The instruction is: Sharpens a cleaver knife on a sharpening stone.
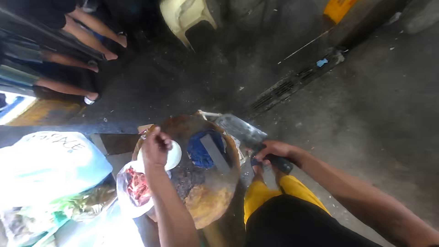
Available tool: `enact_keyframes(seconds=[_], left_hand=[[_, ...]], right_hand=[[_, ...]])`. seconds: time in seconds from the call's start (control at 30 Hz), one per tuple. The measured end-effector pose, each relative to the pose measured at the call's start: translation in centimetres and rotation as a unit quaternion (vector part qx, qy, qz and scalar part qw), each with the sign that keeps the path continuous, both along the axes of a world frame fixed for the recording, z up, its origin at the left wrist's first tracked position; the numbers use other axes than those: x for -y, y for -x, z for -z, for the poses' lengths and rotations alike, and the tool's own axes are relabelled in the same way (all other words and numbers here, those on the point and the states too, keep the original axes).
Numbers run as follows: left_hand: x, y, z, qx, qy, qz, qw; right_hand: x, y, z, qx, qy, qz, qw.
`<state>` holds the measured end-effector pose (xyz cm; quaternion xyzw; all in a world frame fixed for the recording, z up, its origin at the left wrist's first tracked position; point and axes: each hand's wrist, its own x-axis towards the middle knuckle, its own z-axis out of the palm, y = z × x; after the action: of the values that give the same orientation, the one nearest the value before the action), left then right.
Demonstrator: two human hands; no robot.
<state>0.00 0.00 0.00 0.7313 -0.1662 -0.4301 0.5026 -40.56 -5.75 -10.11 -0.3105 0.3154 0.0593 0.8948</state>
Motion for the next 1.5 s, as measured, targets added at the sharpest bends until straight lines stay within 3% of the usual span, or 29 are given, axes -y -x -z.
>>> enact_keyframes(seconds=[0.07,0.13,0.3,0.37,0.47,0.6,0.73,0.93,1.07,1.17,1.37,1.43,1.5], left_hand=[[1.3,4.9,-0.4,0.014,0.029,0.122,0.992],[2.5,9.3,1.3,0.027,0.062,0.25,0.966],[1.5,17.3,5.9,0.058,0.035,0.48,0.875],[0.7,18.6,7.2,0.1,0.072,0.568,0.814],[0.4,19.7,8.7,0.157,0.146,0.63,0.747],[1.3,20.7,9.9,0.21,0.137,0.668,0.701],[2.9,19.6,11.8,0.289,0.117,0.657,0.687],[6.0,16.1,13.6,0.368,0.093,0.599,0.706],[8.0,13.5,14.7,0.327,0.069,0.519,0.786],[7.7,10.8,12.6,0.321,0.047,0.411,0.852],[1.2,-2.6,6.3,0.481,0.027,0.103,0.87],[-1.7,-5.7,4.1,0.498,-0.066,0.045,0.863],[-3.8,-7.6,3.2,0.439,-0.204,0.068,0.872]], right_hand=[[-0.1,-1.1,-0.4,0.004,-0.002,0.015,1.0],[-0.3,-2.1,-0.1,0.019,0.001,0.035,0.999],[-0.5,-2.7,-0.5,0.024,0.011,0.069,0.997],[-0.5,-2.2,-1.8,-0.01,0.027,0.068,0.997],[-0.9,-1.1,-2.5,-0.031,0.048,0.058,0.997],[-1.7,0.8,-1.2,-0.021,0.038,0.05,0.998],[-2.7,2.3,-1.3,-0.033,0.026,0.053,0.998],[-4.7,4.8,-2.9,-0.087,0.086,0.034,0.992],[-6.5,6.2,-3.2,-0.134,0.116,0.026,0.984],[-7.5,7.0,-2.9,-0.098,0.129,0.055,0.985],[-7.9,7.2,-3.7,-0.114,0.177,0.07,0.975],[-7.9,6.8,-4.7,-0.153,0.203,0.063,0.965],[-8.0,6.3,-5.6,-0.166,0.214,0.065,0.96]])
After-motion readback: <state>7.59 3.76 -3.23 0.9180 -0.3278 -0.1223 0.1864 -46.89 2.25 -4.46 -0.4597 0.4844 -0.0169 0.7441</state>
